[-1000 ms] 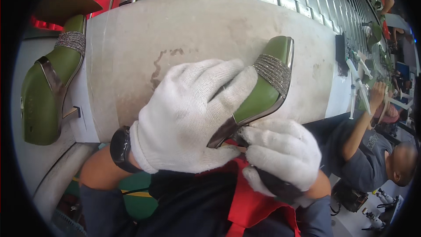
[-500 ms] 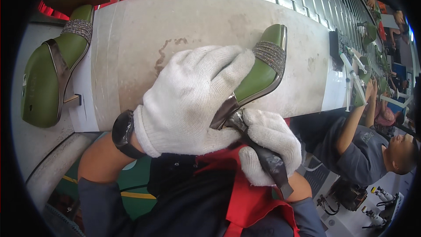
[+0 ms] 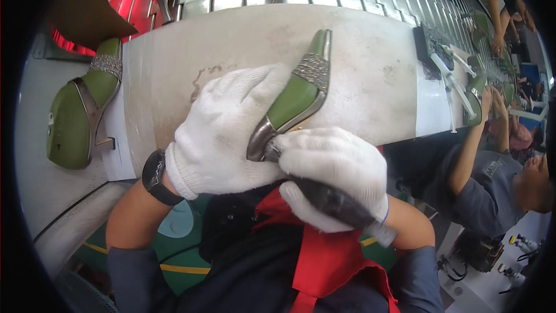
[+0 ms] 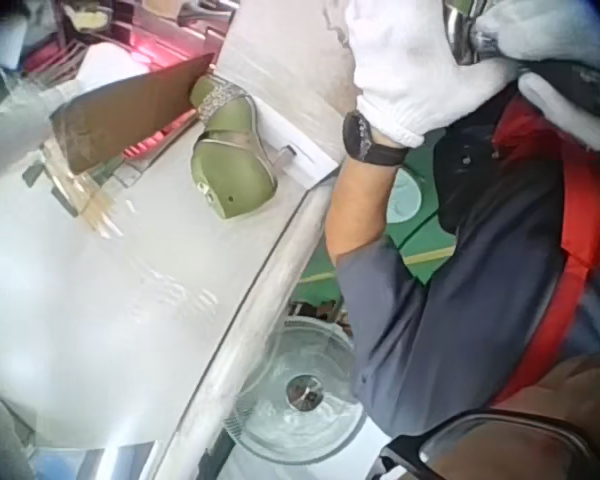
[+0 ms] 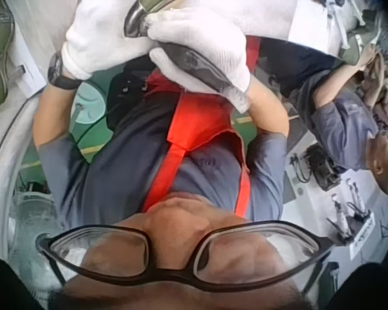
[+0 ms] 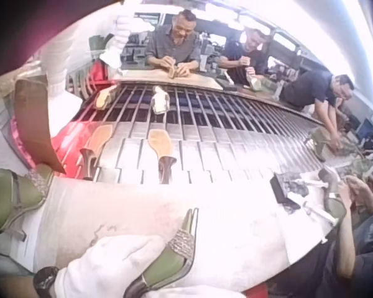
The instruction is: The person hammers the edges of a high-heeled shoe on a shoe last with a hammer, dispenses adhesive along the shoe seam using a syringe, and attaches shoe soles onto shoe lasts by hand before hammering them secure.
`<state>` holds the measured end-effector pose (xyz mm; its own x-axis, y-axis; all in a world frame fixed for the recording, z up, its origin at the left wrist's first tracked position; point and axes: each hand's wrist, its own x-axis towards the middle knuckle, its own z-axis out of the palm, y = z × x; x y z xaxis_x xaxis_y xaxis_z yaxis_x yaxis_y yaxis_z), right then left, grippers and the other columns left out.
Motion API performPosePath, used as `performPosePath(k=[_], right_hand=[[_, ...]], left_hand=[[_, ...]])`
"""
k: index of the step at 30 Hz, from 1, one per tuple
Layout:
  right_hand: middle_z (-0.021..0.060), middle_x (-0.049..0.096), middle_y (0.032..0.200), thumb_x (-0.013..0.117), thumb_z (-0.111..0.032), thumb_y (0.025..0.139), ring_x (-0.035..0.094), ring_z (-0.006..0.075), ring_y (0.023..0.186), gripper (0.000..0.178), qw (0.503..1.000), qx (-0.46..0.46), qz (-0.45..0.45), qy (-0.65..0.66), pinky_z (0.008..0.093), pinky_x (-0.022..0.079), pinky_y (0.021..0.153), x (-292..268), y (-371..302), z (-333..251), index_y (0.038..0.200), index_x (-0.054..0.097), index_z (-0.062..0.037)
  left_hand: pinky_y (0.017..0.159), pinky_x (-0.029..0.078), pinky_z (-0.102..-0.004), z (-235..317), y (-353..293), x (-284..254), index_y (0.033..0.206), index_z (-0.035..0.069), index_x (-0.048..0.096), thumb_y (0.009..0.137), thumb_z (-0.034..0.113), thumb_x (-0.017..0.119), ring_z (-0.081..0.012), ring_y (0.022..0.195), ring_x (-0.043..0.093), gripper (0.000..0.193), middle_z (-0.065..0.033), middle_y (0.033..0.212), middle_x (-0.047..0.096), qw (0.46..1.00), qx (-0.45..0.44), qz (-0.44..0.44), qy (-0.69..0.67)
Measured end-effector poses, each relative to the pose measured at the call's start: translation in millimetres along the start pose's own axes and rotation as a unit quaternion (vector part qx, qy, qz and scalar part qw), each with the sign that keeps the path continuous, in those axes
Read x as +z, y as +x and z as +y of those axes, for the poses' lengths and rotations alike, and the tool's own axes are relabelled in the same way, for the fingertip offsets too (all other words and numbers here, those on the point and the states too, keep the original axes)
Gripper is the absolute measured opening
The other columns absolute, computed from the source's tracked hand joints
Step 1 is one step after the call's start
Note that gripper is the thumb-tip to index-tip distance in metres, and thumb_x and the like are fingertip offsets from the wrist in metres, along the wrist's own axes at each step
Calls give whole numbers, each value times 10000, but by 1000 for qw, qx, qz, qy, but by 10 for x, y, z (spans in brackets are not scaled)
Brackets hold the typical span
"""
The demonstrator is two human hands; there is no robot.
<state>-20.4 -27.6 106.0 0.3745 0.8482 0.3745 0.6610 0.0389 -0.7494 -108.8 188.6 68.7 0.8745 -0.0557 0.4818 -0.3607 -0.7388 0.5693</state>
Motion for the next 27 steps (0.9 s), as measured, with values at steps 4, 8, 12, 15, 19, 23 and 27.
performPosePath(k=[4,8,12,15,19,23,27], right_hand=[[167,808,1156,720,89,981,798,216,1110,261,907,234,66,345,362,649,971,-197,-155,-8,1237,725,35],[274,757,1292,603,37,1006,768,329,1202,322,926,237,187,227,461,605,1095,-429,-231,49,1314,651,119],[320,741,1301,641,-70,1025,770,385,1185,370,928,247,145,238,480,624,1059,-472,-167,108,1337,607,125],[223,789,1230,709,-49,1030,784,284,1144,286,942,235,117,211,405,618,1025,-570,-97,312,1277,708,97],[145,798,1090,728,-83,1029,775,227,1033,229,968,204,66,127,377,616,938,-750,195,444,1218,779,37],[84,796,1042,730,-147,1027,759,175,986,195,912,247,136,297,331,606,892,-783,541,685,1122,787,13],[160,782,1203,643,-107,1073,770,255,1101,232,874,313,160,335,394,613,1017,-680,499,1030,1228,723,45]], left_hand=[[1061,539,-512,127,202,-15,1549,-66,521,716,373,956,-446,1224,663,1037,-252,1299,682,993,-57,-77,62],[1079,529,-498,135,481,93,1583,-84,464,745,390,893,-471,1171,673,1054,-248,1269,666,979,-132,-142,69],[1002,575,-518,239,647,207,1561,-77,472,799,307,866,-483,1152,687,940,-274,1213,666,966,-201,-159,34],[1001,573,-532,223,687,236,1565,-72,461,798,276,875,-486,1158,686,939,-283,1209,664,956,-229,-181,36],[1021,568,-539,243,670,209,1584,-60,437,775,264,886,-501,1182,680,981,-295,1226,663,956,-228,-176,51],[1046,564,-532,272,717,148,1585,-53,438,769,261,876,-508,1211,677,978,-304,1262,662,951,-235,-195,52],[1066,560,-517,298,737,105,1577,-57,452,770,305,869,-479,1224,692,977,-291,1251,672,946,-243,-207,64]])
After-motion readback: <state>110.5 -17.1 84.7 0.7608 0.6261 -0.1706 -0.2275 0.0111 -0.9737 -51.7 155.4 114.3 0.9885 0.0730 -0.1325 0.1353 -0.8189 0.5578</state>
